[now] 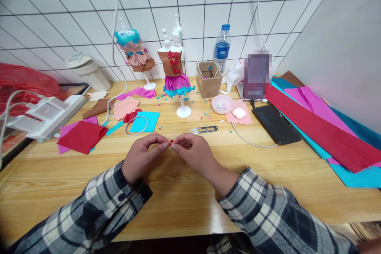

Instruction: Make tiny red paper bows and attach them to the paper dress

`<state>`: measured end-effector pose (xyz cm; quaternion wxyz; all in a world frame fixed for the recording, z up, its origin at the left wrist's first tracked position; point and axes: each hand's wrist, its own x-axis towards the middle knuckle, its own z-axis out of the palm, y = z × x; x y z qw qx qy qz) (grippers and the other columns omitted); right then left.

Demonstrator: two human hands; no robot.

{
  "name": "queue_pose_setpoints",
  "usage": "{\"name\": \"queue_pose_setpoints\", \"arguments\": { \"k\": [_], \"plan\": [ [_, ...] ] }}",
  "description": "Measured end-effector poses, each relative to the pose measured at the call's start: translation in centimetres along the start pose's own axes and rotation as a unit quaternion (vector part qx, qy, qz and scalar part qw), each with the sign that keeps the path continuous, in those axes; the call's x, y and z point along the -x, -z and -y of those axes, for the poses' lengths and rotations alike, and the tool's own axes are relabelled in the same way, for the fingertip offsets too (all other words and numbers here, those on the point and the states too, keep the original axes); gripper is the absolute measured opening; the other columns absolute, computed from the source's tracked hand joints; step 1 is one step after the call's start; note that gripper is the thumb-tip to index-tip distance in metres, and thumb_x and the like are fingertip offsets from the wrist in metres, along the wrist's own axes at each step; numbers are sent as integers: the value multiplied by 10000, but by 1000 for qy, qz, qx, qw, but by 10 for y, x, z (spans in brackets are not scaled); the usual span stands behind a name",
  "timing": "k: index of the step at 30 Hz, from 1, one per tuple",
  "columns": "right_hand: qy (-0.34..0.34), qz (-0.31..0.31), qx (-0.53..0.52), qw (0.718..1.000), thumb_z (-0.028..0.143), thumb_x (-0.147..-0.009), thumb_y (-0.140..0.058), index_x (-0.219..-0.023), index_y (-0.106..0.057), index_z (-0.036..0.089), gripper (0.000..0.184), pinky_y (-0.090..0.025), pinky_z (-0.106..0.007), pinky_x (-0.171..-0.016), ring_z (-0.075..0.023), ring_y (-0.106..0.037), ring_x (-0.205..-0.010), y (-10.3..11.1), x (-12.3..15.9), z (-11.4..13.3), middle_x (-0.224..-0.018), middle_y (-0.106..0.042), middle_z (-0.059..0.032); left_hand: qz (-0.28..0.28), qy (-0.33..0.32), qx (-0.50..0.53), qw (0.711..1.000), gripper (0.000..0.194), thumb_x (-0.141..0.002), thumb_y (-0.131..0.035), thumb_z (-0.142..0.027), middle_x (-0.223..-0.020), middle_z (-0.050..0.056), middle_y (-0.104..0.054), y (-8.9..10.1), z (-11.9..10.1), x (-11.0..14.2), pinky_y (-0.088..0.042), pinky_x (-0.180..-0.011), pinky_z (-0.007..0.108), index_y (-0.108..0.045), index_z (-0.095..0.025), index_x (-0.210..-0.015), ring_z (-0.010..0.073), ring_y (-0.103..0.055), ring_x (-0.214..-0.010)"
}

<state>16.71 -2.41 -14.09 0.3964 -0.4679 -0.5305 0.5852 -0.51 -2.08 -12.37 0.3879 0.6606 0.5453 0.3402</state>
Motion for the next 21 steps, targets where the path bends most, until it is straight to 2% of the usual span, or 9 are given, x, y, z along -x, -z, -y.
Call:
{"name": "queue_pose_setpoints", "arguments": {
  "k": [6, 9, 15, 19, 21],
  "plan": [
    [14, -7, 6, 1000, 336, -750, -657, -769, -616, 170, 172, -491, -257, -564, -113, -546, -606, 0, 1, 0, -696, -603, -2, 5, 20, 31, 999, 224, -741, -650, -378, -744, 36, -658, -1, 1, 0, -439, -730, 290, -663, -155, -722, 172, -579, -741],
    [7, -13, 5, 1000, 333, -739, -664, -769, -615, 167, 175, -486, -252, -556, -113, -548, -604, 0, 0, 0, -695, -608, -5, 24, 54, 105, 993, 226, -723, -673, -377, -743, 30, -656, -3, 1, 1, -435, -692, 273, -657, -152, -732, 156, -564, -713],
    [-7, 0, -39, 999, 354, -722, -689, -792, -608, 177, 207, -472, -235, -518, -105, -536, -580, -1, 1, 0, -684, -598, 10, 62, 123, 244, 960, 245, -694, -724, -373, -728, 14, -642, -6, 1, 2, -418, -657, 246, -656, -145, -751, 128, -542, -678],
    [-6, 28, -57, 998, 368, -734, -697, -881, -652, 189, 236, -496, -244, -546, -108, -554, -599, 0, 1, -1, -680, -611, 12, 82, 141, 251, 954, 267, -694, -715, -400, -699, 11, -621, -6, 1, 3, -408, -620, 248, -645, -148, -745, 128, -527, -648],
    [-9, 26, -65, 997, 382, -719, -714, -862, -658, 190, 246, -514, -252, -565, -118, -581, -639, 0, 1, -1, -718, -637, -2, 87, 136, 238, 958, 272, -702, -703, -408, -686, 8, -608, -6, 2, 2, -409, -612, 253, -640, -149, -753, 129, -521, -635]
  ]
}}
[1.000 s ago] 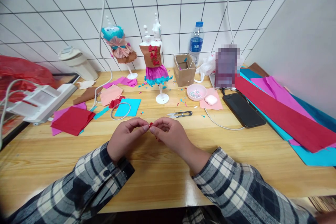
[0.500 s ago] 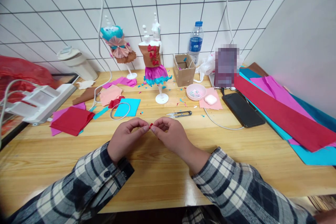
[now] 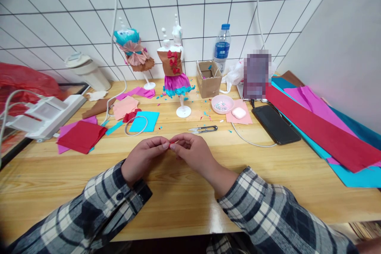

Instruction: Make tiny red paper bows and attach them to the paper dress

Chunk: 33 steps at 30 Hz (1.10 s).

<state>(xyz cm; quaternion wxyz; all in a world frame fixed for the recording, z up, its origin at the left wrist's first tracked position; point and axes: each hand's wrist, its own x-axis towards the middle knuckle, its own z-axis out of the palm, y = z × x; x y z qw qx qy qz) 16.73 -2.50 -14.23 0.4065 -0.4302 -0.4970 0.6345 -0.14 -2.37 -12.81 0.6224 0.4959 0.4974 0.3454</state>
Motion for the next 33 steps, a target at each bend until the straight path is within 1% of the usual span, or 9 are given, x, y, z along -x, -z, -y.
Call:
{"name": "queue_pose_setpoints", "arguments": {
  "k": [3, 6, 9, 11, 13, 15, 19, 22, 33],
  "plan": [
    [-4, -9, -11, 1000, 403, -694, -736, -818, -644, 181, 271, -535, -258, -573, -132, -603, -682, 0, 0, -1, -761, -657, -17, 14, -13, -25, 999, 271, -748, -654, -421, -675, 5, -600, 2, 1, -1, -420, -625, 265, -634, -152, -755, 132, -526, -631],
    [2, -7, 4, 1000, 416, -713, -721, -816, -640, 173, 275, -539, -252, -566, -124, -590, -667, 0, 1, -1, -749, -650, -18, -4, -70, -105, 992, 292, -823, -571, -436, -713, 13, -617, 3, 0, -2, -435, -669, 275, -631, -159, -754, 147, -553, -687],
    [8, -13, 18, 1000, 423, -735, -702, -816, -637, 170, 273, -535, -244, -549, -110, -569, -638, 2, 1, 0, -733, -631, -10, -49, -163, -232, 958, 249, -833, -585, -414, -801, 28, -645, 4, -4, 1, -445, -750, 296, -644, -171, -839, 174, -584, -788],
    [7, -15, 19, 1000, 428, -734, -702, -812, -633, 168, 280, -533, -243, -541, -106, -564, -627, 3, 0, 0, -726, -622, -5, -56, -218, -306, 925, 208, -835, -602, -382, -801, 31, -650, 4, -6, 2, -439, -775, 303, -652, -180, -828, 180, -587, -807],
    [7, -14, 16, 1000, 432, -726, -707, -802, -634, 168, 284, -534, -245, -541, -106, -565, -619, 4, 0, 1, -717, -621, -1, -52, -250, -342, 905, 184, -846, -598, -349, -780, 31, -653, 5, -7, 3, -434, -771, 300, -656, -184, -789, 177, -586, -796],
    [8, -11, 14, 1000, 428, -718, -715, -806, -646, 169, 282, -535, -246, -547, -107, -572, -619, 4, 0, 1, -715, -630, -2, -51, -249, -334, 908, 183, -854, -587, -332, -777, 31, -658, 5, -7, 3, -440, -759, 292, -658, -184, -773, 173, -590, -787],
    [2, 0, 3, 1000, 400, -716, -725, -861, -670, 176, 273, -536, -241, -557, -111, -586, -644, 4, 1, 3, -749, -653, -9, -47, -207, -279, 937, 207, -851, -583, -350, -783, 34, -660, 6, -5, 2, -457, -757, 283, -658, -178, -765, 173, -600, -783],
    [-1, 6, -12, 1000, 380, -716, -728, -891, -667, 183, 271, -530, -235, -553, -111, -586, -653, 4, 1, 3, -752, -648, -7, -37, -190, -253, 948, 221, -851, -582, -366, -807, 37, -670, 6, -4, 2, -459, -778, 286, -669, -175, -781, 175, -603, -800],
    [1, 7, -13, 1000, 387, -700, -735, -844, -657, 191, 255, -494, -219, -500, -118, -571, -646, 4, 0, 1, -750, -650, -9, -4, -168, -234, 958, 260, -863, -550, -389, -807, 38, -655, 6, -5, 1, -458, -767, 285, -677, -170, -805, 175, -589, -794]
  ]
}}
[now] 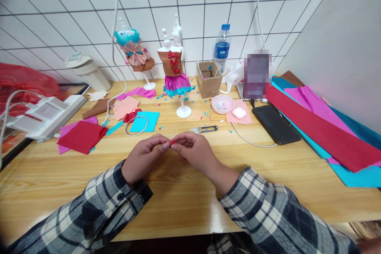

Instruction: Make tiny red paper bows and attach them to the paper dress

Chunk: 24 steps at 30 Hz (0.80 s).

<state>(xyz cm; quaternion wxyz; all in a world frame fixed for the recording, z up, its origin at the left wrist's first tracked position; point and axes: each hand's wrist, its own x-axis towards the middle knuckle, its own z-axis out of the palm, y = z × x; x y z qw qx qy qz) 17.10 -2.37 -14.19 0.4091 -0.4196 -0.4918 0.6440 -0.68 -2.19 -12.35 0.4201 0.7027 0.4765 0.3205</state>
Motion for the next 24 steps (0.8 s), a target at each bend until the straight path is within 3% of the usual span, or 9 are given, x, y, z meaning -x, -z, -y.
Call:
{"name": "queue_pose_setpoints", "arguments": {
  "k": [6, 11, 15, 20, 24],
  "plan": [
    [13, -16, 31, 999, 420, -702, -731, -767, -618, 185, 269, -498, -227, -491, -111, -543, -593, -1, 1, 1, -676, -596, 10, 13, 6, -6, 1000, 296, -865, -539, -415, -783, 40, -660, -1, -1, 0, -467, -742, 281, -676, -169, -771, 178, -596, -776],
    [32, -29, 61, 997, 450, -720, -713, -760, -602, 181, 294, -498, -227, -490, -102, -536, -568, 0, 2, 1, -663, -572, 17, -28, -18, -45, 998, 243, -853, -574, -402, -863, 44, -682, -1, -3, 2, -472, -802, 301, -671, -185, -909, 187, -614, -840],
    [19, -21, 50, 998, 462, -710, -715, -768, -624, 178, 304, -507, -240, -508, -106, -551, -564, 1, 2, 1, -653, -590, 11, -19, -47, -78, 996, 209, -851, -585, -369, -802, 35, -668, 1, -2, 1, -461, -762, 283, -654, -185, -782, 175, -609, -798],
    [-5, -2, 28, 1000, 428, -702, -724, -851, -668, 178, 296, -519, -252, -541, -127, -591, -651, 1, 2, 4, -755, -656, -22, -30, -43, -76, 996, 217, -862, -568, -352, -780, 31, -663, 3, -3, 0, -449, -752, 279, -645, -176, -761, 168, -601, -774],
    [20, -22, 56, 998, 366, -698, -728, -806, -673, 173, 228, -499, -263, -567, -133, -597, -653, 0, 2, 4, -739, -665, -25, -30, -39, -83, 995, 208, -858, -576, -346, -775, 32, -660, 3, -3, 1, -446, -754, 284, -653, -176, -763, 173, -599, -782]
  ]
}}
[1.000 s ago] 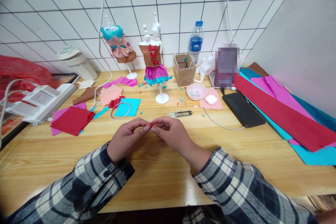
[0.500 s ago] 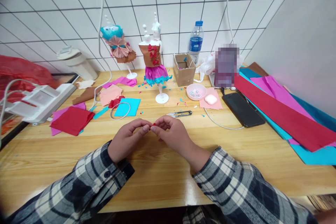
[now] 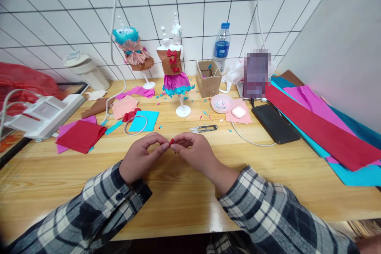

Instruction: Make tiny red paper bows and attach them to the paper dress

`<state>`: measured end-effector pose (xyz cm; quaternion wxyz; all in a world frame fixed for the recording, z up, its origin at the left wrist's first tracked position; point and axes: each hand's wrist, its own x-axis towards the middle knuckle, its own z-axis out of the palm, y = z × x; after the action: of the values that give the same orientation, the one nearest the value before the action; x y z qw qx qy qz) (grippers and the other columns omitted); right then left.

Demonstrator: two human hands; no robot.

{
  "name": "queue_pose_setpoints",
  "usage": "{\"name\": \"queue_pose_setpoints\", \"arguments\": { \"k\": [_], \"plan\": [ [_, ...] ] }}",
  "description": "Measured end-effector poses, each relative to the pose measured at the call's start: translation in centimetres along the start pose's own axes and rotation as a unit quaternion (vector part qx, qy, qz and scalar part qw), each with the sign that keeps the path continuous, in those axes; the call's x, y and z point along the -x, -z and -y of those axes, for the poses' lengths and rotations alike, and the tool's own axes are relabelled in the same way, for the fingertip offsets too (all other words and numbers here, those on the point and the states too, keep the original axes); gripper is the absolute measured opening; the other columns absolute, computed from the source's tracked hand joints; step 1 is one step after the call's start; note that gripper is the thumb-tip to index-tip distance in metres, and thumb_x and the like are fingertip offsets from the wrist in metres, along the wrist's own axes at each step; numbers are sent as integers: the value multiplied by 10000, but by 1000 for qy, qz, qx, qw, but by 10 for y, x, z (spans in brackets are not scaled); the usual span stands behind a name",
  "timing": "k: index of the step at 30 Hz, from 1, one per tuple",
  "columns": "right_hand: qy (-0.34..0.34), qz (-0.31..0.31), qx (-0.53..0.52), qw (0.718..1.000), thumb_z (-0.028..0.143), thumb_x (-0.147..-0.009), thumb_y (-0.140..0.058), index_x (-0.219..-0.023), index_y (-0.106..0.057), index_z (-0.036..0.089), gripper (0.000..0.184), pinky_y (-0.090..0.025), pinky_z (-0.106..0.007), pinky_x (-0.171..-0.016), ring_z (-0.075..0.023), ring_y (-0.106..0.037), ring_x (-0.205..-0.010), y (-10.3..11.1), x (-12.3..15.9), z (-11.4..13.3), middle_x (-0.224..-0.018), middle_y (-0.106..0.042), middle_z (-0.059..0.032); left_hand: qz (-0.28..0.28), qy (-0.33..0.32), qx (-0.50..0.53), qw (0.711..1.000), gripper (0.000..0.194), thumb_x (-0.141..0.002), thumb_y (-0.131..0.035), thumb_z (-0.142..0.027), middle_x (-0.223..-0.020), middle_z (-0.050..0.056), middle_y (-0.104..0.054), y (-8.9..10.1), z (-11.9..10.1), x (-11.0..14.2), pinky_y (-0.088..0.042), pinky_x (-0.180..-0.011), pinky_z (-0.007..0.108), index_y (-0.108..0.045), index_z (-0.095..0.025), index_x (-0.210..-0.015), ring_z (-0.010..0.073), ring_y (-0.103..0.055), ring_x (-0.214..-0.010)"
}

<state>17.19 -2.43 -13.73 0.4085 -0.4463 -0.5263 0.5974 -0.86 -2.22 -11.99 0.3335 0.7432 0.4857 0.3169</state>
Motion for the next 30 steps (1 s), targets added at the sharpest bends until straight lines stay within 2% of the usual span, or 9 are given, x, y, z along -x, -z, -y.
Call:
{"name": "queue_pose_setpoints", "arguments": {
  "k": [7, 10, 15, 19, 25, 30],
  "plan": [
    [26, -17, 75, 997, 293, -746, -661, -757, -663, 169, 125, -471, -254, -574, -115, -576, -591, 1, -1, 0, -665, -653, -11, -8, -15, -23, 1000, 186, -847, -593, -320, -764, 30, -658, -1, 1, 1, -437, -761, 293, -639, -176, -740, 174, -594, -778],
    [17, -11, 65, 998, 303, -739, -661, -761, -660, 169, 136, -462, -242, -553, -108, -561, -579, 1, -1, -1, -663, -646, -7, 3, -17, -7, 1000, 180, -853, -583, -314, -786, 35, -658, -2, 1, 1, -439, -767, 293, -644, -172, -760, 174, -592, -796],
    [-14, 11, 14, 1000, 331, -729, -668, -786, -657, 170, 171, -480, -246, -555, -115, -572, -597, 1, -2, -3, -680, -651, -12, 46, 10, 56, 997, 205, -862, -566, -329, -828, 46, -663, -1, 4, -1, -450, -781, 292, -663, -158, -803, 173, -598, -813],
    [1, 20, 37, 999, 296, -731, -664, -754, -650, 169, 130, -465, -239, -561, -107, -565, -584, 1, -2, -3, -659, -642, -2, 94, 31, 89, 991, 241, -869, -549, -355, -827, 48, -673, 0, 7, 0, -459, -777, 301, -677, -156, -824, 180, -606, -810],
    [43, -13, 120, 992, 258, -754, -645, -745, -659, 171, 88, -447, -234, -552, -113, -570, -588, -1, 0, -3, -658, -657, -3, 33, -21, -8, 999, 194, -851, -582, -338, -823, 49, -661, -1, 7, -1, -445, -781, 310, -661, -163, -818, 184, -598, -817],
    [72, -29, 182, 980, 229, -768, -652, -772, -673, 185, 48, -464, -245, -596, -123, -598, -629, 0, 0, -3, -692, -676, -2, 14, -71, -56, 996, 163, -862, -562, -284, -778, 42, -640, -3, 6, -1, -424, -746, 303, -632, -167, -772, 173, -569, -777]
  ]
}}
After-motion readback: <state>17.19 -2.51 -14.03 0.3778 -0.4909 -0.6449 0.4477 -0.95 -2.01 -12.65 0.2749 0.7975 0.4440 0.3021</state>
